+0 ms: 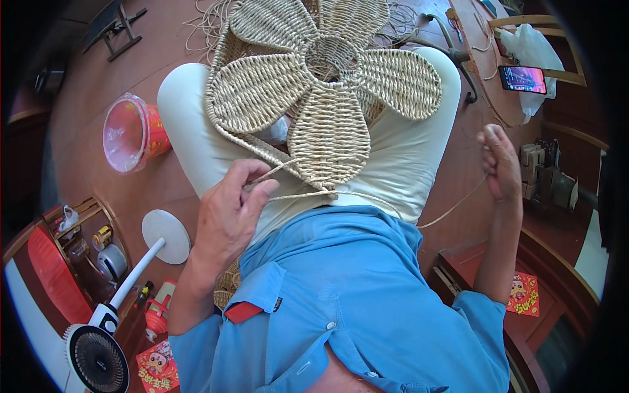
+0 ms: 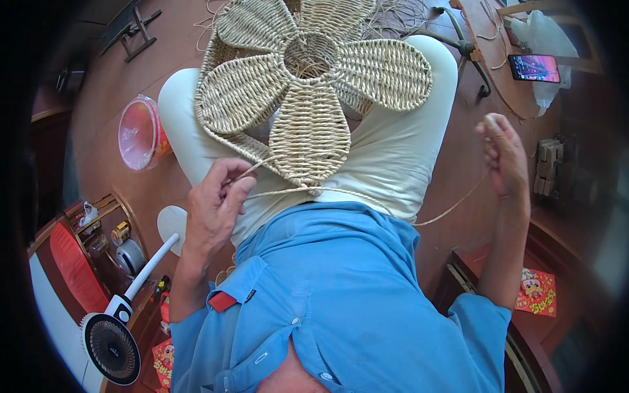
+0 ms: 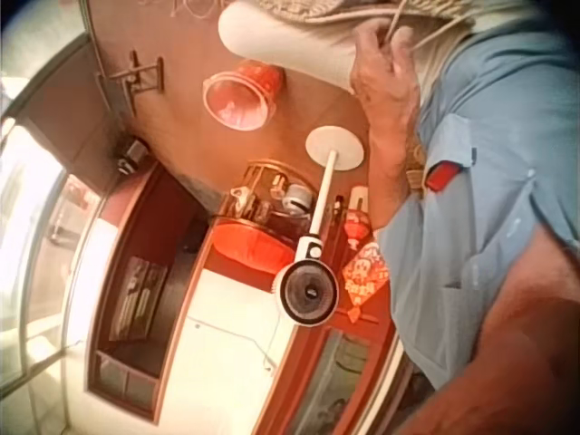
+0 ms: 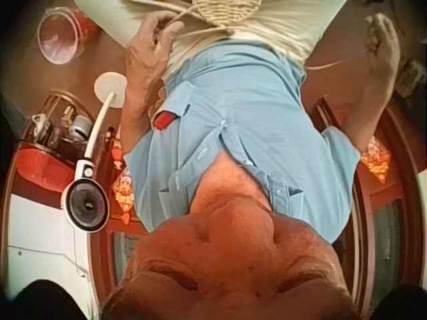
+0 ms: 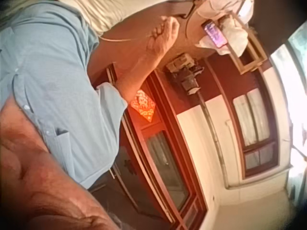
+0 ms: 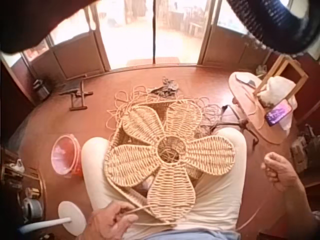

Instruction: The recorder is weaving a flower-shaped basket using straw or similar natural fibers.

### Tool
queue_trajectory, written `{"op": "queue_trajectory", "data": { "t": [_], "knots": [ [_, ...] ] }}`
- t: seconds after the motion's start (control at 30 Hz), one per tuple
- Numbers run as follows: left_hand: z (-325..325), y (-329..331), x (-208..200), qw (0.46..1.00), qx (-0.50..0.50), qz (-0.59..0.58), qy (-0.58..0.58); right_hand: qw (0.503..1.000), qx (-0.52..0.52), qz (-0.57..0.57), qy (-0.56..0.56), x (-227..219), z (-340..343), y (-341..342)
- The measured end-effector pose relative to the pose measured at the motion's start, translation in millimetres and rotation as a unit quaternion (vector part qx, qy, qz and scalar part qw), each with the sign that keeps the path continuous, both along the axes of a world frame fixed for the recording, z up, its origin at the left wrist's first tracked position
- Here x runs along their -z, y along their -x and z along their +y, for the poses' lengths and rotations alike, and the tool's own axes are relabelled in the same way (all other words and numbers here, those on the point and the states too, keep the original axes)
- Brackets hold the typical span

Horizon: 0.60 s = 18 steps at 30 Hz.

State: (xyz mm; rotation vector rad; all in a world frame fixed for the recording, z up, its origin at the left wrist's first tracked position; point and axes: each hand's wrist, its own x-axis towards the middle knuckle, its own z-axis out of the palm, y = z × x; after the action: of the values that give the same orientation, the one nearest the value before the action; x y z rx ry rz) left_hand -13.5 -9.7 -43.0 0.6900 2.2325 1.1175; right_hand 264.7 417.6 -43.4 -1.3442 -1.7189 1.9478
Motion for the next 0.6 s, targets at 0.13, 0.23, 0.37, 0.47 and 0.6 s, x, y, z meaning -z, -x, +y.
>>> {"op": "queue_trajectory", "data": {
  "t": [0.13, 0.23, 0.37, 0.47, 0.6],
  "knots": [
    [5, 6, 18, 0.999, -0.006, -0.002, -0.042, 0.996, -0.071, -0.01, 0.051, 3, -68, 39],
    [-5, 14, 24, 0.992, -0.036, -0.121, -0.011, 0.991, -0.094, 0.001, 0.097, 12, -106, 59],
    [-10, 27, 27, 0.982, -0.046, -0.164, -0.082, 0.985, -0.129, -0.041, 0.107, 14, -141, 71],
    [-10, 34, 30, 0.956, -0.078, -0.248, -0.137, 0.981, -0.149, -0.053, 0.114, 13, -152, 78],
    [-11, 34, 34, 0.943, -0.105, -0.284, -0.139, 0.98, -0.142, -0.037, 0.134, -1, -155, 89]
  ]
}}
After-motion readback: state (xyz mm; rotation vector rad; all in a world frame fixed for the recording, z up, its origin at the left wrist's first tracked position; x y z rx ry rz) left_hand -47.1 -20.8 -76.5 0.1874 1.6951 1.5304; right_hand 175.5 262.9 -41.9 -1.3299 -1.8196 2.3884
